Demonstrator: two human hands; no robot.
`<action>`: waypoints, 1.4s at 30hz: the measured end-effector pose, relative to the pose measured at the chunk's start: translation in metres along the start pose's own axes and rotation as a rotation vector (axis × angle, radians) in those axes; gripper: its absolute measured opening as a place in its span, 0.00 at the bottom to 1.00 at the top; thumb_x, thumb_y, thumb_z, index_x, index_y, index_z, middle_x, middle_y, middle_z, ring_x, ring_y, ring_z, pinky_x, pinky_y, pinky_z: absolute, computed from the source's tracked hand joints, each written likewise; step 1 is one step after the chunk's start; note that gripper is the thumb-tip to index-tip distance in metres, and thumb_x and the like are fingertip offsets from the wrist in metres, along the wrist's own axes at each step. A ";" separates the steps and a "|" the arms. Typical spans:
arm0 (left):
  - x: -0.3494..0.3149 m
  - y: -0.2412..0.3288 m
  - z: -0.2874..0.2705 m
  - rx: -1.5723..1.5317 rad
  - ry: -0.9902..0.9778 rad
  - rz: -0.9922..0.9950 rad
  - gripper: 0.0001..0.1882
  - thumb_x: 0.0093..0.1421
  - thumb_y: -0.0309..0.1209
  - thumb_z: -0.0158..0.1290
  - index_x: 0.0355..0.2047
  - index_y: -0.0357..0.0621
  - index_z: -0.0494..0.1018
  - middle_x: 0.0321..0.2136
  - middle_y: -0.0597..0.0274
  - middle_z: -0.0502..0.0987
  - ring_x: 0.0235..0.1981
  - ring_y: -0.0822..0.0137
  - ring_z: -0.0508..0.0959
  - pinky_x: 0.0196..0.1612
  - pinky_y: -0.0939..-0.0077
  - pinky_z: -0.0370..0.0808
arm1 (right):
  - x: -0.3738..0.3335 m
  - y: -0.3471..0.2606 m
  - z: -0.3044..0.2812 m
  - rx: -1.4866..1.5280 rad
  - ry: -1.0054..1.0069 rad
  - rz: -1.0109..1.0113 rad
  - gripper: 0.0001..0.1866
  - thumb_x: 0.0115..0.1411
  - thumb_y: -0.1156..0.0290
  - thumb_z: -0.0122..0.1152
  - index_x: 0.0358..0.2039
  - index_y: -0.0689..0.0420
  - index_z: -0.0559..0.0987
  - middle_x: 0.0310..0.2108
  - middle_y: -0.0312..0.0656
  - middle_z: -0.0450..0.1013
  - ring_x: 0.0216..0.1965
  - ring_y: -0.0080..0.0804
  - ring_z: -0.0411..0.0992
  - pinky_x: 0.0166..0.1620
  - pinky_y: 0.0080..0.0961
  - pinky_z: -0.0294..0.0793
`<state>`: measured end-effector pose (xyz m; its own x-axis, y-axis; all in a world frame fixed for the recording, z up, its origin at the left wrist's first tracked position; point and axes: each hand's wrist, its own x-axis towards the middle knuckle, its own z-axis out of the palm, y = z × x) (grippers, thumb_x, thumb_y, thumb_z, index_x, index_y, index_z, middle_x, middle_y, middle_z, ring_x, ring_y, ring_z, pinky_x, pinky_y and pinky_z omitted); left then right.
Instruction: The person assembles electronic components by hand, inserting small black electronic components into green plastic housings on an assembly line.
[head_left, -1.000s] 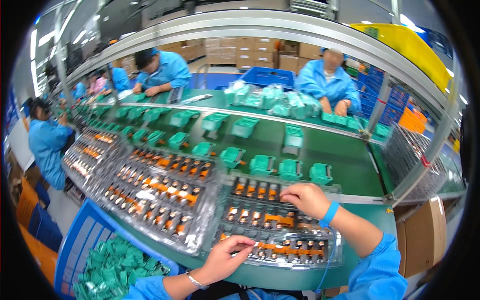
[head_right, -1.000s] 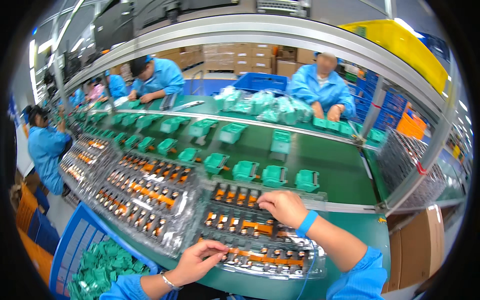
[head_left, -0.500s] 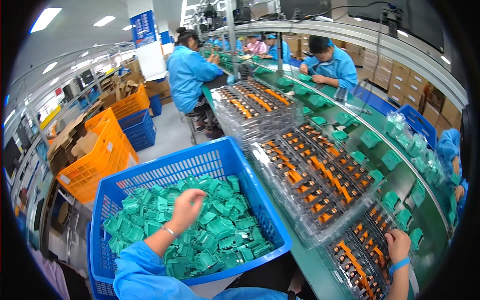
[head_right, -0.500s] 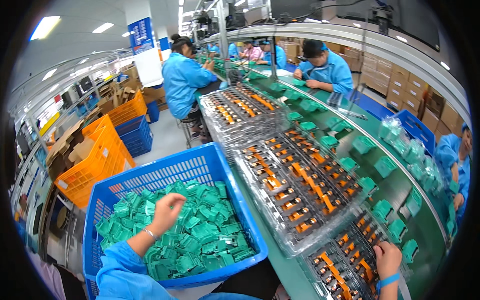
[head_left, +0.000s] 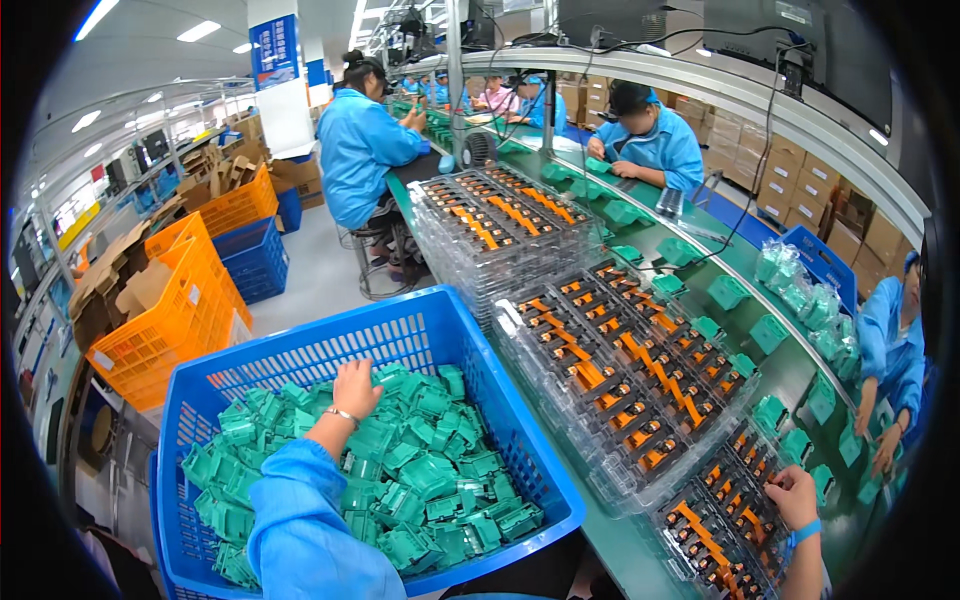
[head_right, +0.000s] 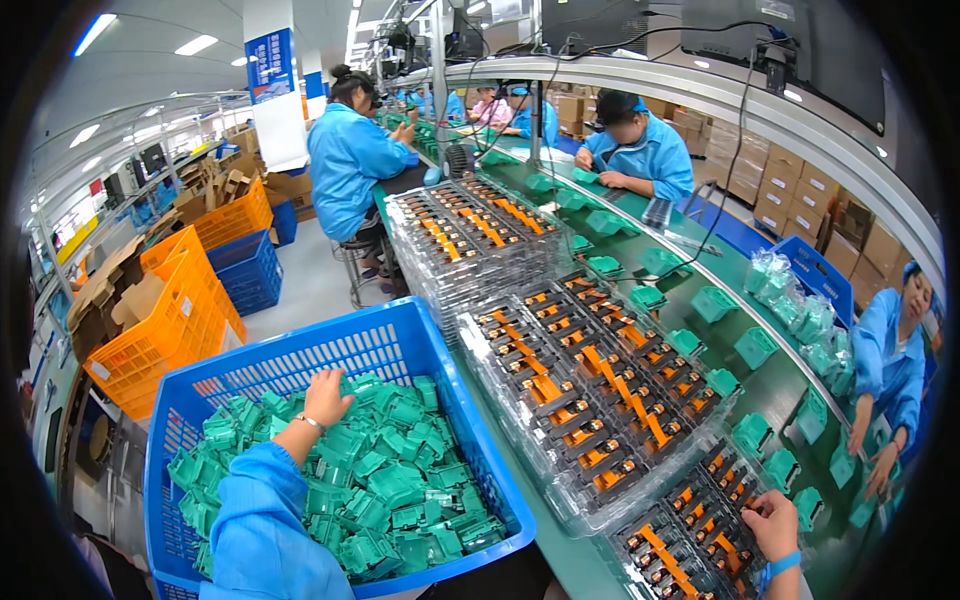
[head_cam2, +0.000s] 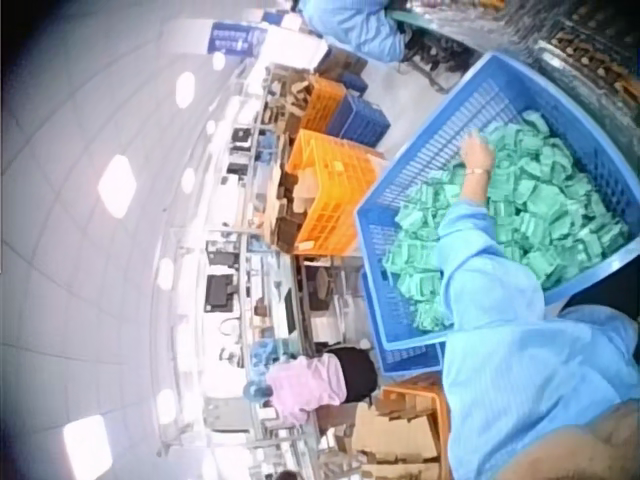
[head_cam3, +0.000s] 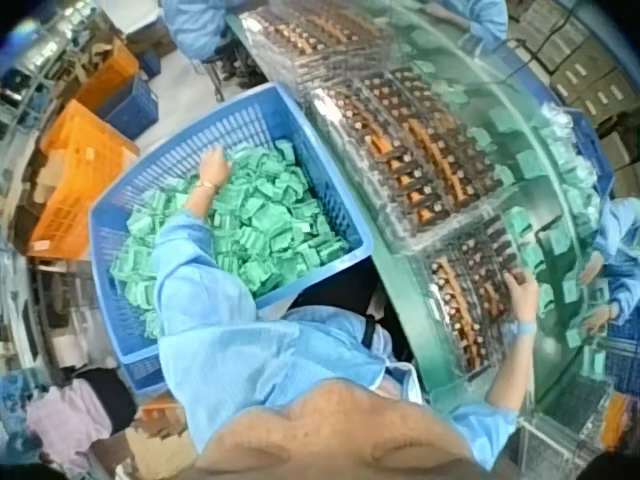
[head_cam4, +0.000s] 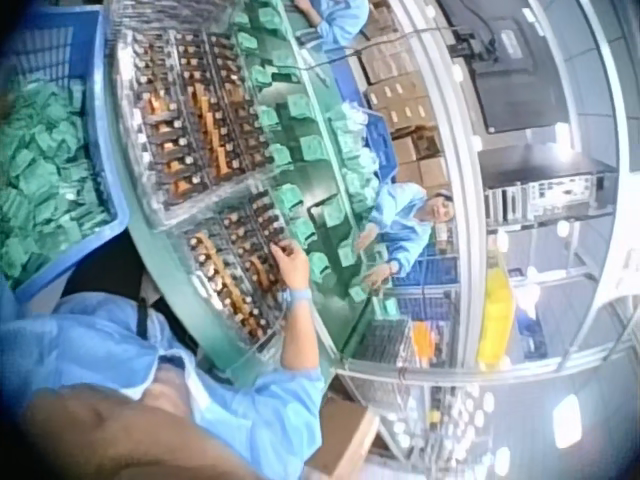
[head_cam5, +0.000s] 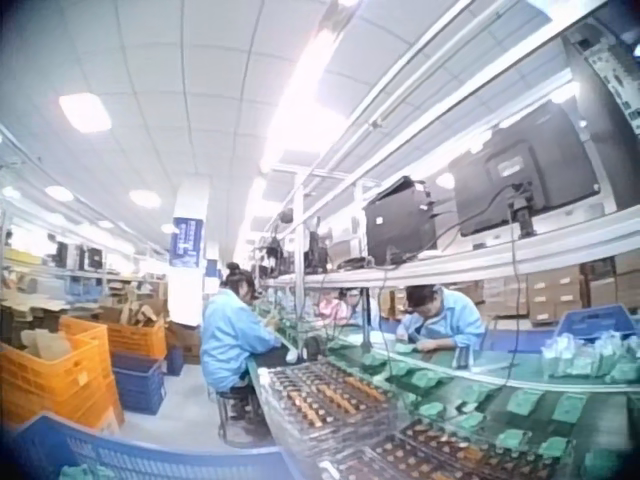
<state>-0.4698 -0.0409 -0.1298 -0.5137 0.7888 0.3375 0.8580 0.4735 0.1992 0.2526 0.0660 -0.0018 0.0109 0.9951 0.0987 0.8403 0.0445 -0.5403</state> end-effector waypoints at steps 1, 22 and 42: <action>0.009 0.003 0.012 0.070 -0.049 -0.064 0.34 0.42 0.37 0.63 0.50 0.46 0.64 0.46 0.51 0.68 0.48 0.50 0.67 0.47 0.55 0.68 | -0.002 -0.004 -0.004 -0.038 -0.013 0.013 0.09 0.41 0.75 0.64 0.22 0.62 0.73 0.13 0.34 0.62 0.18 0.22 0.61 0.22 0.22 0.61; -0.004 0.012 -0.033 -0.520 0.423 -0.018 0.11 0.52 0.16 0.42 0.36 0.38 0.68 0.31 0.57 0.72 0.35 0.63 0.72 0.41 0.73 0.67 | -0.036 0.048 -0.029 1.460 0.080 0.407 0.12 0.62 0.69 0.50 0.45 0.57 0.70 0.37 0.43 0.72 0.37 0.38 0.73 0.38 0.34 0.75; -0.167 0.474 -0.137 -1.075 -0.914 0.836 0.11 0.56 0.22 0.52 0.40 0.40 0.72 0.34 0.59 0.78 0.38 0.69 0.78 0.42 0.73 0.74 | -0.084 -0.026 -0.027 0.855 -0.708 -0.373 0.08 0.56 0.70 0.60 0.34 0.59 0.75 0.50 0.45 0.67 0.56 0.31 0.61 0.55 0.27 0.59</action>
<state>0.0233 -0.0020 0.0344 0.5701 0.8115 0.1282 0.2886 -0.3439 0.8936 0.2443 -0.0214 0.0266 -0.6904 0.7229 0.0283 0.0865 0.1213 -0.9888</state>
